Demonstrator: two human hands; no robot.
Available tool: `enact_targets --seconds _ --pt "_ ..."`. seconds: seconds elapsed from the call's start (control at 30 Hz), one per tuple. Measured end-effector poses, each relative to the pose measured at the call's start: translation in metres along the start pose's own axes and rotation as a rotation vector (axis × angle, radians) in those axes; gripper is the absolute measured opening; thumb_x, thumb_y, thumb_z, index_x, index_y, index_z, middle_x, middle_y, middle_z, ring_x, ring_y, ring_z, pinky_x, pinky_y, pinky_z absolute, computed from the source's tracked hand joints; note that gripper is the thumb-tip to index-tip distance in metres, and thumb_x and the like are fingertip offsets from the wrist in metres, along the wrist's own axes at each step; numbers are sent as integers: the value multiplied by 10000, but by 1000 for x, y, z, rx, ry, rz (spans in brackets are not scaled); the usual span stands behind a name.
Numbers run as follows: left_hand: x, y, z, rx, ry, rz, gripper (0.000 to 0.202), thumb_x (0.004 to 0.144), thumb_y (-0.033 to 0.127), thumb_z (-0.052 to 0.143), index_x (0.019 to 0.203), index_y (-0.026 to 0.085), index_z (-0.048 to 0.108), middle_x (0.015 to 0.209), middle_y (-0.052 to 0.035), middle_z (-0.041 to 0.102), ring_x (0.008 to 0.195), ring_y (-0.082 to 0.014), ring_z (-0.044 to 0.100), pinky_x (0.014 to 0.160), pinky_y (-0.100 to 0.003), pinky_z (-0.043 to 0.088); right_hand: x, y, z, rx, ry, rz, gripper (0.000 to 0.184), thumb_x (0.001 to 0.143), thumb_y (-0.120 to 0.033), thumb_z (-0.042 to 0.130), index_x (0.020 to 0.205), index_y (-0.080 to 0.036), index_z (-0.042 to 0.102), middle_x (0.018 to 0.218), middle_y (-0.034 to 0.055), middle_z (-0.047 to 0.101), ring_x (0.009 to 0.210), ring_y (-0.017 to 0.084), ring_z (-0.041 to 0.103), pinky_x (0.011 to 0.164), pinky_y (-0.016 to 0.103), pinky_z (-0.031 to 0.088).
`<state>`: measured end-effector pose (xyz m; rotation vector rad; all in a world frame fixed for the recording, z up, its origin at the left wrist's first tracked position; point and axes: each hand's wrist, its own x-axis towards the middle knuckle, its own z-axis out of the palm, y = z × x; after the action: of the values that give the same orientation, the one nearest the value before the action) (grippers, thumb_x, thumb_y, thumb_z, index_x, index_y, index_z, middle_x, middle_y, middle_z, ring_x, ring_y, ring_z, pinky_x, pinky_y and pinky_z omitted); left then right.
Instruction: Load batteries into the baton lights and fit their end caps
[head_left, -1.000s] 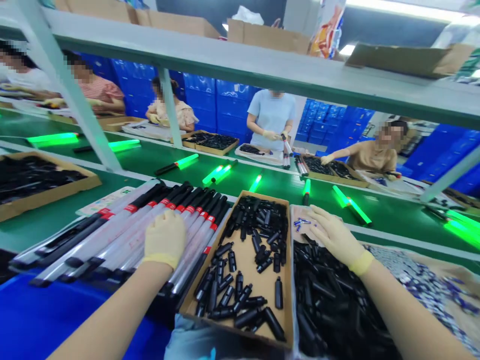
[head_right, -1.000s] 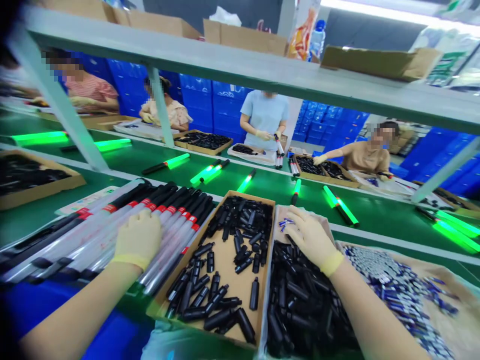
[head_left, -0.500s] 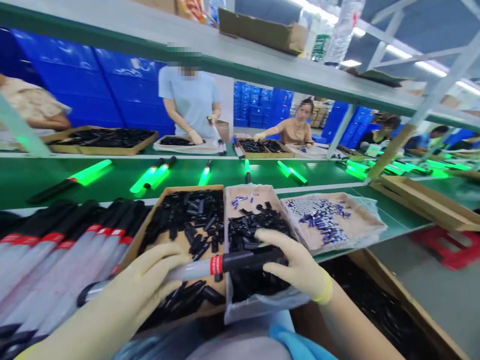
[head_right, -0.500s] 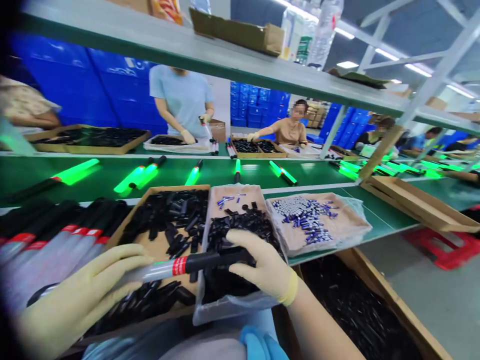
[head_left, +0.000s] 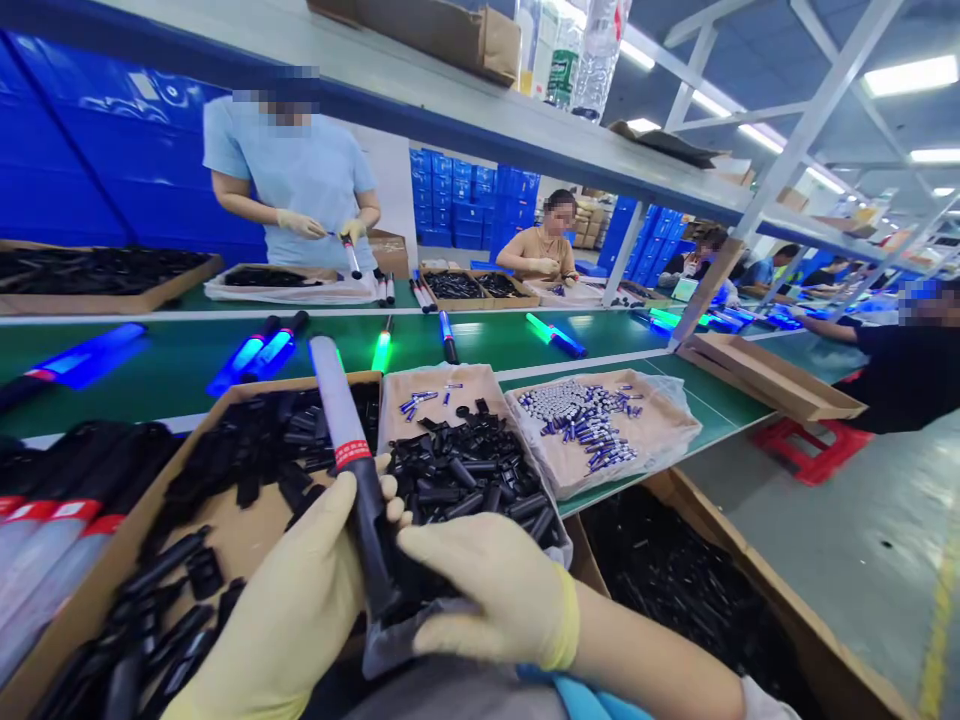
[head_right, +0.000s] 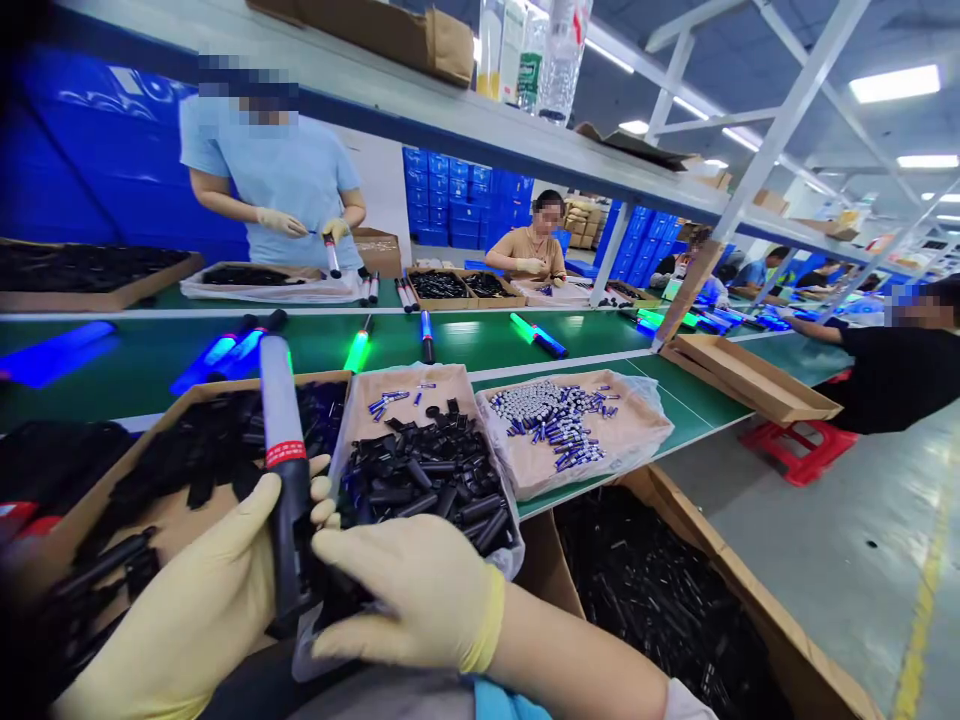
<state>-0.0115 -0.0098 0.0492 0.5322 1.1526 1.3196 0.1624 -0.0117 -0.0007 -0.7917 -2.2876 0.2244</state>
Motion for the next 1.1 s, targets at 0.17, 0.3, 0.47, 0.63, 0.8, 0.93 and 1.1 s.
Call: enact_targets --seconds 0.17,0.3,0.47,0.63,0.8,0.93,1.1 --pt "7 -13 -12 -192 12 -198 190 951 225 549 1025 177 717 815 -47 609 533 -74 517 468 -171 512 -10 105 -66 -385 51 1001 290 1039 -243 439 1147 -153 693 1181 124 716 1142 218 657 1006 355 502" --pt "6 -28 -15 -193 -41 -232 133 929 242 602 994 177 698 793 -32 591 496 -57 468 416 -147 424 -11 175 -85 -443 -91 1243 244 982 -305 627 1153 -135 666 1183 110 678 1062 231 666 944 446 548" --pt "7 -30 -14 -148 -81 -231 268 951 321 576 1155 189 690 796 -27 593 510 -63 467 414 -139 385 -14 193 -77 -426 -130 1307 282 974 -341 645 1183 -151 644 1193 94 657 1015 206 664 884 404 572" --pt "10 -36 -18 -108 -109 -222 321 918 412 629 1115 170 704 778 -41 641 552 -96 524 484 -175 466 -13 137 -73 -334 -32 1144 190 990 -197 486 1113 -141 620 1002 111 705 929 207 689 850 348 549" --pt "15 -46 -17 -64 -154 -219 348 851 515 678 846 168 696 681 -14 618 524 -108 495 458 -202 446 -1 19 -30 88 24 370 152 966 -229 505 1082 -231 603 952 28 726 855 155 689 774 275 551" --pt "11 -36 -15 2 -114 17 243 790 446 737 779 204 735 769 -29 704 790 -176 630 735 -246 554 17 -23 4 69 -10 -114 144 987 -181 486 1018 -202 625 926 55 733 843 186 661 758 331 527" --pt "7 -31 -22 -27 -46 1 209 713 421 758 761 219 731 810 -29 746 999 -237 671 883 -313 556 27 -17 18 -50 -10 -157 184 1008 -170 455 1012 -195 638 909 58 730 805 186 626 715 339 496"
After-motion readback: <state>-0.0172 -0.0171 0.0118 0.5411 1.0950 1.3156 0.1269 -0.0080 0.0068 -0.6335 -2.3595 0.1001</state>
